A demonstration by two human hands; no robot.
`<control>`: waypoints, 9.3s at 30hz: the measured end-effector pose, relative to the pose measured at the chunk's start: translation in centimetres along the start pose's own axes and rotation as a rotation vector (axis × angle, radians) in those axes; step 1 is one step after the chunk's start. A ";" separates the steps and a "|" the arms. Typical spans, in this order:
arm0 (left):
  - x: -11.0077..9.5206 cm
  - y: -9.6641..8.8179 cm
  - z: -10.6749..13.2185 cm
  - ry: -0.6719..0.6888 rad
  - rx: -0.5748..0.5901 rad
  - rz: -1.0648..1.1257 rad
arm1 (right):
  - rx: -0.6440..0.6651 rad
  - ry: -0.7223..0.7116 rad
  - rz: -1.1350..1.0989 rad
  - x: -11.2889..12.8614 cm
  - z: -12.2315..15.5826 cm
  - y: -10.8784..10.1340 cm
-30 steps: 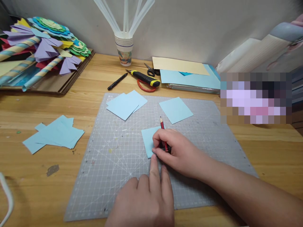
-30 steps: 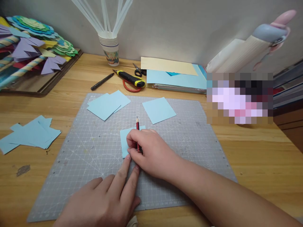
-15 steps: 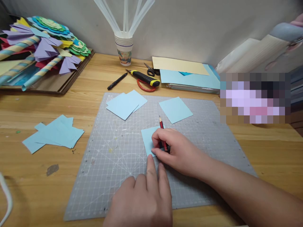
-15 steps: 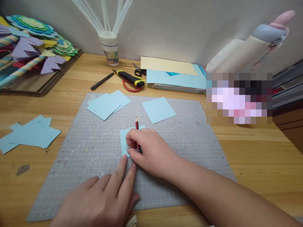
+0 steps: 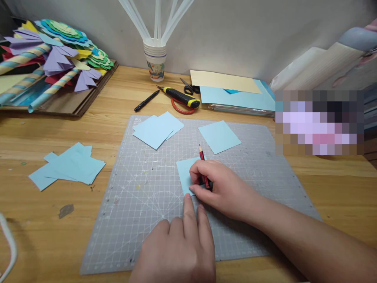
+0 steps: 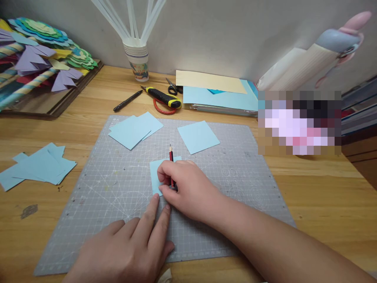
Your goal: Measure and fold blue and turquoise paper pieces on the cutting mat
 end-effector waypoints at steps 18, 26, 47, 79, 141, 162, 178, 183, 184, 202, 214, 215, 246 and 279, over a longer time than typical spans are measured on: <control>-0.2 0.1 0.2 0.004 0.005 0.016 | 0.016 -0.011 -0.003 0.0 0.0 0.0; -0.1 0.2 0.1 0.013 0.024 0.038 | -0.054 -0.064 0.034 0.2 0.6 -0.3; 0.5 -0.3 -0.3 0.022 0.031 0.076 | -0.033 -0.263 0.318 3.8 4.8 -0.2; 0.6 0.4 -0.6 0.134 0.328 0.172 | -0.255 0.103 0.794 1.9 9.2 2.6; 8.5 -1.6 -2.9 -0.395 -0.185 1.132 | -0.611 -0.175 0.348 1.3 6.0 -6.7; 7.0 -0.8 -4.3 -0.320 0.119 1.013 | -0.178 -0.129 -0.348 1.2 4.0 -1.8; 9.3 0.5 -3.3 -0.553 0.061 1.322 | -0.529 -0.116 -0.640 -2.9 5.4 -6.4; 8.3 1.5 -3.5 -0.559 0.073 1.513 | -0.588 -0.108 -0.501 -2.2 5.2 -5.7; 8.3 1.7 -3.5 -0.583 0.065 1.556 | -0.612 -0.109 -0.467 -2.0 5.3 -5.6; 8.8 1.9 -2.9 -0.626 -0.137 1.738 | -0.433 0.002 -0.731 -2.3 4.1 -3.5; 8.0 1.8 -3.3 -0.662 0.034 1.647 | -0.312 0.050 -0.776 -1.7 3.9 -2.2; 8.0 1.9 -3.2 -0.675 0.033 1.651 | -0.308 0.055 -0.789 -1.7 3.9 -2.1; 7.4 0.3 -3.4 -0.463 0.017 1.165 | -0.364 -0.116 -0.498 -0.1 4.9 -2.7; 6.7 -0.5 -3.9 -0.331 0.132 1.236 | -0.131 -0.109 -0.450 0.7 4.2 -1.8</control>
Point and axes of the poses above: each hand's wrist, its own z-axis away from the middle knuckle, its own y-axis out of the palm, x = y × z, the point moved 6 cm from there along -z, towards the middle knuckle, and after that the axes turned 10 degrees about x, right-handed, at the moved point
